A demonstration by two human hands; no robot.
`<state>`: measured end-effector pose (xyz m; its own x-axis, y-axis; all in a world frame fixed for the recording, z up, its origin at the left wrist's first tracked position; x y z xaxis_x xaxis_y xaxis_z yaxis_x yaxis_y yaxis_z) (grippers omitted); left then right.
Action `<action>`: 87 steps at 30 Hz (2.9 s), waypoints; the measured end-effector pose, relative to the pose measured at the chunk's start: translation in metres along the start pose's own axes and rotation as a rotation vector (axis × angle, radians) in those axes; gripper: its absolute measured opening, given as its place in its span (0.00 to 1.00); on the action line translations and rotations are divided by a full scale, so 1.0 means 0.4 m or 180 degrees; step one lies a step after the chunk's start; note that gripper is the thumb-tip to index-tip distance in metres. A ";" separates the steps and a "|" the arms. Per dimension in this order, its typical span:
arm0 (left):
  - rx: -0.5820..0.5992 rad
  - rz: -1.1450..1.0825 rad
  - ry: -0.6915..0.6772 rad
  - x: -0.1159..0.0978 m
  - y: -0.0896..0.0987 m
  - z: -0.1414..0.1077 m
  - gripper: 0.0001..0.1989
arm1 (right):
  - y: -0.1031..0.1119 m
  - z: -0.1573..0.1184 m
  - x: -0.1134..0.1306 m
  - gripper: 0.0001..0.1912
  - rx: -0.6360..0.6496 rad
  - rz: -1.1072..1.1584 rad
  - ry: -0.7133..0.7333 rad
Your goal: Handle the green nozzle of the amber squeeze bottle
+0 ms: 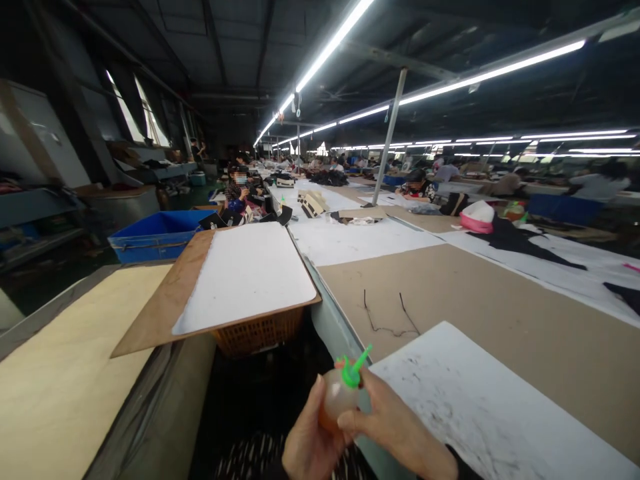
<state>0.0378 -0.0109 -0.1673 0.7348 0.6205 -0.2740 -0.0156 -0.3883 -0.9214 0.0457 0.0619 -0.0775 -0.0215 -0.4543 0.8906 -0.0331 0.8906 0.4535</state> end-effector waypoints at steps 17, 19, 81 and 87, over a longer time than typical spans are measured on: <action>-0.0574 0.1933 -0.2015 -0.164 0.058 -0.090 0.28 | -0.094 0.010 -0.006 0.26 -0.0489 0.1063 -0.0608; -0.0581 0.2104 -0.2147 -0.173 0.059 -0.103 0.28 | -0.107 0.016 -0.025 0.26 -0.0582 0.1397 -0.0669; -0.0590 0.5819 -0.1347 -0.004 -0.134 -0.032 0.16 | 0.112 -0.064 -0.078 0.25 -0.1876 -0.0836 -0.1027; -0.0554 0.5899 -0.1441 0.012 -0.128 -0.022 0.18 | 0.104 -0.067 -0.089 0.25 -0.1891 -0.1001 -0.1136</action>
<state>0.0480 0.0059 -0.1188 -0.3261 -0.4963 -0.8046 -0.3784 -0.7114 0.5922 0.0718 0.1155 -0.0894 -0.4252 -0.5773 0.6972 0.4503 0.5333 0.7162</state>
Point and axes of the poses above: each hand's wrist, its own z-axis towards the middle knuckle, its own y-axis out of the back of the hand, x = y × z, the point moved 8 cm from there along z, towards the middle knuckle, and after that the axes turned 3 degrees about -x, right-handed, at the moved point
